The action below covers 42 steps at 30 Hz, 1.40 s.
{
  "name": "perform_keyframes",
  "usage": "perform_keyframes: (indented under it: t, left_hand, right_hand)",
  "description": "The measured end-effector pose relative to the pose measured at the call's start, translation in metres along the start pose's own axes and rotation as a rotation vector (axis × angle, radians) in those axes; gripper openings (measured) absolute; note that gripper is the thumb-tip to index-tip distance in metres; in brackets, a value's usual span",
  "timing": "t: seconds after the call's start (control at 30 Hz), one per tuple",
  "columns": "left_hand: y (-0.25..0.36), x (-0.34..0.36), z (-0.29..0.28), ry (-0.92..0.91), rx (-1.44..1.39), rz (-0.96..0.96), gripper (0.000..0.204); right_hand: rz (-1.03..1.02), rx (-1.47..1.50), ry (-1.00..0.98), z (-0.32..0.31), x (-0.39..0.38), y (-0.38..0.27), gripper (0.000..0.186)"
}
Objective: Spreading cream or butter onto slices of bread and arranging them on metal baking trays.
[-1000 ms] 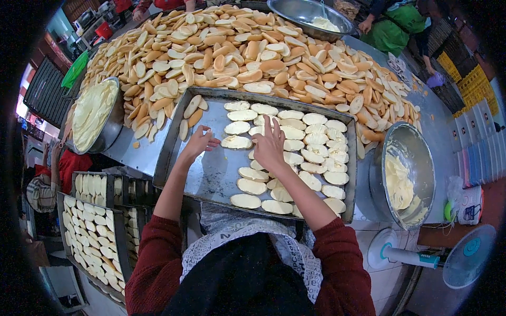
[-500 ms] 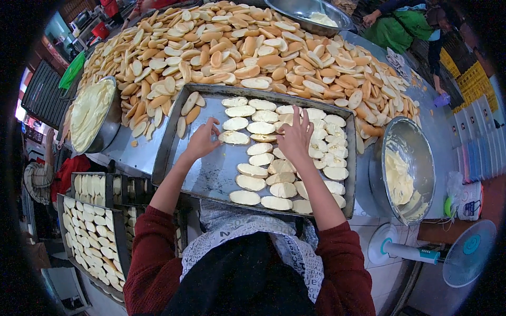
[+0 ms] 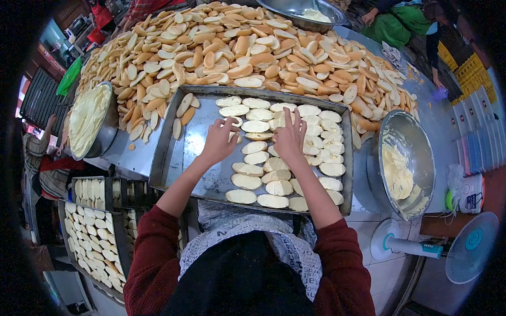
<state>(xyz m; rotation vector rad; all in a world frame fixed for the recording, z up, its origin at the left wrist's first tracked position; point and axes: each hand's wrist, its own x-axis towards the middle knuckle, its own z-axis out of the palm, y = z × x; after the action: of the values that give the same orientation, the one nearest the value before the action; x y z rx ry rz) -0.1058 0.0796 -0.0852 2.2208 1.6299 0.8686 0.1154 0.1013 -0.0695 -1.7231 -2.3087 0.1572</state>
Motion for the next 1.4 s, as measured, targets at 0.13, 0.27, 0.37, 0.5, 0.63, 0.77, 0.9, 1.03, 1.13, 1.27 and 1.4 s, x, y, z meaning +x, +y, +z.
perform_keyframes:
  t: [0.13, 0.27, 0.37, 0.5, 0.63, 0.77, 0.9, 1.03, 1.13, 1.27, 1.4]
  left_hand:
    - [0.001, 0.005, 0.014, -0.056, 0.07, 0.001, 0.031]
    - [0.002, 0.008, 0.024, -0.118, 0.15, -0.019, 0.034]
    - [0.003, 0.009, 0.024, -0.13, 0.134, -0.022, 0.037]
    - [0.002, 0.008, 0.024, -0.117, 0.101, -0.046, 0.041]
    - [0.001, 0.011, 0.025, -0.133, 0.077, -0.146, 0.05]
    - [0.007, 0.011, 0.018, -0.145, 0.045, -0.262, 0.056]
    - [0.004, 0.011, 0.02, -0.129, 0.006, -0.268, 0.056]
    - [0.006, 0.013, 0.02, -0.123, 0.011, -0.311, 0.059]
    - [0.007, 0.013, 0.021, -0.12, 0.013, -0.324, 0.06]
    - [0.006, 0.014, 0.022, -0.117, 0.001, -0.331, 0.061]
    - [0.007, 0.012, 0.017, -0.102, 0.012, -0.32, 0.061]
  right_hand:
    - [-0.004, -0.001, 0.003, 0.003, 0.001, -0.003, 0.018]
    - [-0.04, 0.034, 0.053, 0.008, 0.0, 0.002, 0.024]
    - [-0.039, 0.06, 0.048, 0.008, 0.001, 0.002, 0.022]
    - [-0.031, 0.122, 0.027, 0.011, 0.001, 0.003, 0.016]
    - [-0.008, 0.15, 0.042, 0.022, 0.001, 0.007, 0.017]
    - [0.043, 0.219, 0.037, 0.027, 0.001, 0.008, 0.014]
    - [0.098, 0.229, 0.017, 0.028, 0.002, 0.006, 0.011]
    - [0.11, 0.245, 0.018, 0.031, 0.003, 0.007, 0.012]
    - [0.125, 0.235, 0.008, 0.033, 0.004, 0.008, 0.013]
    - [0.16, 0.25, -0.012, 0.031, 0.004, 0.006, 0.013]
    - [0.152, 0.211, 0.046, 0.028, 0.002, 0.007, 0.013]
